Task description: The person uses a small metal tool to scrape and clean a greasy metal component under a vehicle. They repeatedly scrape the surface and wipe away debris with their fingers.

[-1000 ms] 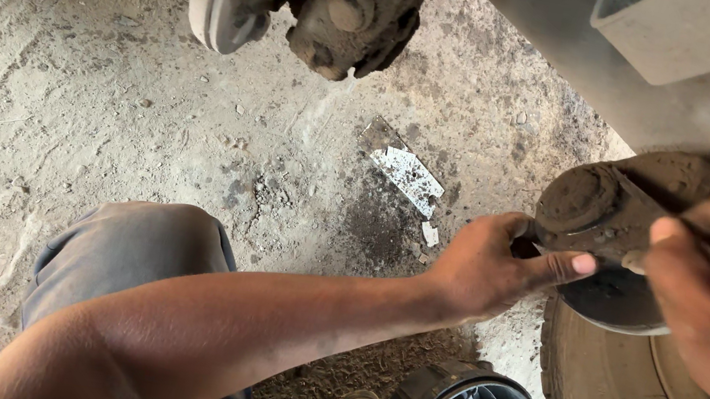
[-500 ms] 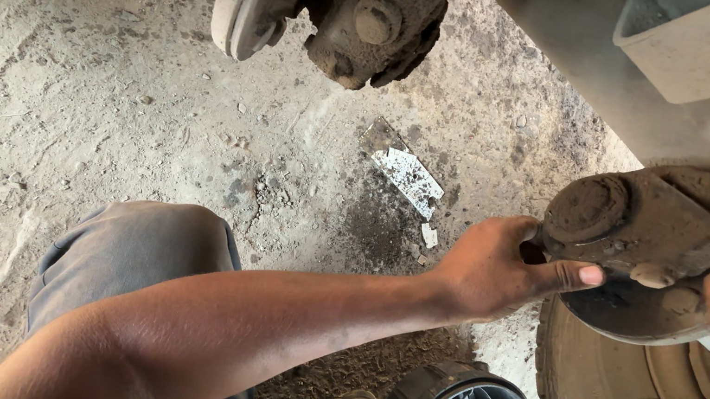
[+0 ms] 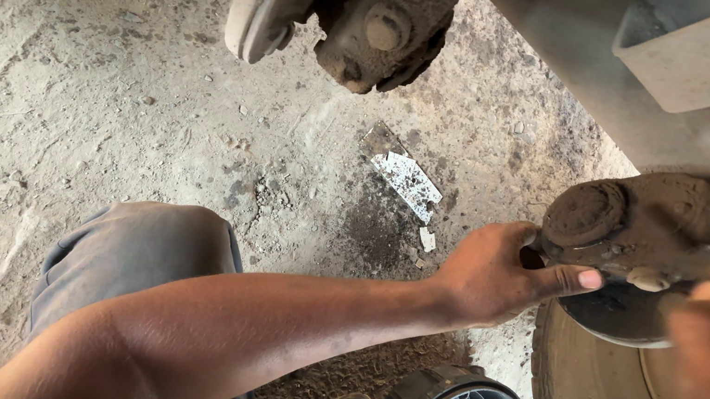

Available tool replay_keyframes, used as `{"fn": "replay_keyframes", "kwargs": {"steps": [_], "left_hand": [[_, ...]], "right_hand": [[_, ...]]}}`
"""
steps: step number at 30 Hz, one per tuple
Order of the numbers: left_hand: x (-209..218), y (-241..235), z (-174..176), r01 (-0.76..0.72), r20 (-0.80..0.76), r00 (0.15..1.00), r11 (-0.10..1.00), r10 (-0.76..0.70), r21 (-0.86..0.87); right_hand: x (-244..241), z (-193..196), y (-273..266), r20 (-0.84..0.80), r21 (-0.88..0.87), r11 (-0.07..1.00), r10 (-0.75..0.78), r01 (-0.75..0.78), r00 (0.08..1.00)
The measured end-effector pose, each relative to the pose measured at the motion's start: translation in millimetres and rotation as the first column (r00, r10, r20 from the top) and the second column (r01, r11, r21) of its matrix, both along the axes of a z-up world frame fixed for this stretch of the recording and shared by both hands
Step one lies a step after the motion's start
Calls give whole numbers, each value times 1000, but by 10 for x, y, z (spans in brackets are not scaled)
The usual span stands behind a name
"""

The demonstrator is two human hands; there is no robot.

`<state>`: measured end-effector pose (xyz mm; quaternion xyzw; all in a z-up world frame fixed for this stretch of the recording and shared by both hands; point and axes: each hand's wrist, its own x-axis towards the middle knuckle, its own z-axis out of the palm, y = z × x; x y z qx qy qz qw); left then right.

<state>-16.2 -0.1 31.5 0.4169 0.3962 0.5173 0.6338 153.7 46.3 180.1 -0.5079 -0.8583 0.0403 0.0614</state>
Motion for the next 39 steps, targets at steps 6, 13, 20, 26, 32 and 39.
{"fn": "replay_keyframes", "kwargs": {"steps": [6,13,20,26,32,39], "left_hand": [[23,-10,13,-27,20,999,1000,27,12],[17,2,3,2,1,1000,1000,-1,-30],[9,0,17,7,-17,1000,1000,-7,-22],[12,12,-9,-15,-15,1000,1000,16,24],[2,32,-28,9,-43,999,1000,-8,5],[17,19,-38,12,-6,1000,1000,-12,4]], "right_hand": [[-404,154,-155,177,86,995,25,-41,984],[-626,125,-143,-122,-86,996,12,-22,992],[-491,-16,-24,-99,60,997,57,-51,993],[-291,-26,8,-7,206,972,115,-111,993],[-246,61,32,146,187,969,134,-160,980],[-197,60,-62,99,203,963,161,-178,982]]}}
